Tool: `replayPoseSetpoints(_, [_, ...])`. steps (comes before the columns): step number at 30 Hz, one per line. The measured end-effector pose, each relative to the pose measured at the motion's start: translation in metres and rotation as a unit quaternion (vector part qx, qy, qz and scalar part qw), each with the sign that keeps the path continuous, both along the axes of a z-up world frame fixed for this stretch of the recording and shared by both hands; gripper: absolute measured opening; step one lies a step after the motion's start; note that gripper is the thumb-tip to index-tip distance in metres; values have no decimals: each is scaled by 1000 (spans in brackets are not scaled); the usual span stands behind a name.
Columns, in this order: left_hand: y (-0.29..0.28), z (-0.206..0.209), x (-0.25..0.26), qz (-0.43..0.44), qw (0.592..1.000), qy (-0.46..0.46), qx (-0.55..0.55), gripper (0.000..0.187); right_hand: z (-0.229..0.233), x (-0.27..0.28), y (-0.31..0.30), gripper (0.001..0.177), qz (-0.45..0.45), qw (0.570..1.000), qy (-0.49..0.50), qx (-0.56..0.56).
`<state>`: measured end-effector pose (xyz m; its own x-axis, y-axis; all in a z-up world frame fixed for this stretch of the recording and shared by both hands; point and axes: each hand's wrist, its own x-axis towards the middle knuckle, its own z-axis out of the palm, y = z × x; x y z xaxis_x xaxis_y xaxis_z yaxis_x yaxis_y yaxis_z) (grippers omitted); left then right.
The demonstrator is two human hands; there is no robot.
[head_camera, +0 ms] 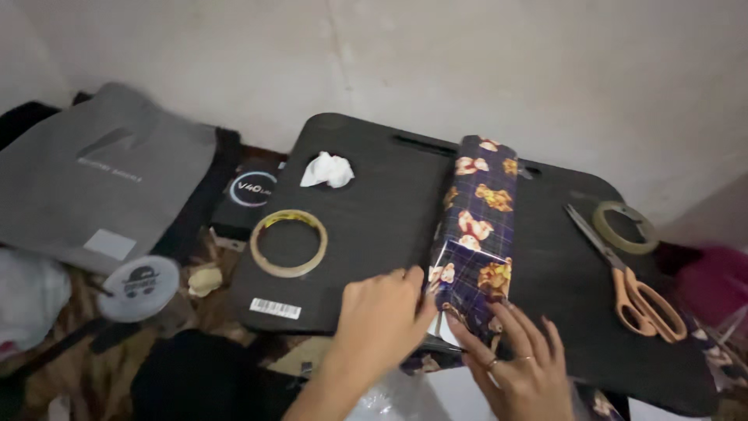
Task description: The person wraps a cylindrical object with patterned wrapping paper on a small black table. They fold the paper around the object, secure it with clear tape, and use scissors to trim excess paper.
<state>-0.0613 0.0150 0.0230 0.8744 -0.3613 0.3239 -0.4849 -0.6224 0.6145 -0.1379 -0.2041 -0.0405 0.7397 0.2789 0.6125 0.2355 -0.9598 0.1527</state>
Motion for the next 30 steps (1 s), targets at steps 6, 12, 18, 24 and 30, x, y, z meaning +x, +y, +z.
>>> replayPoseSetpoints(6, [-22,4,-10,-86,948,-290,96,38,17,-11,-31,57,-29,995,88,-38])
replayPoseSetpoints(12, [-48,9,-9,-155,910,-351,159,25,16,-19,-35,49,-25,997,44,-62])
replayPoseSetpoints(18, [-32,-14,-23,-197,872,-410,182,23,28,-32,-58,44,75,994,43,60])
replayPoseSetpoints(24, [-28,-62,-42,-154,902,-384,123,42,80,44,-171,28,-124,930,37,344])
replayPoseSetpoints(30, [-39,-98,-43,-102,918,-374,88,50,71,134,-238,33,-201,964,66,161])
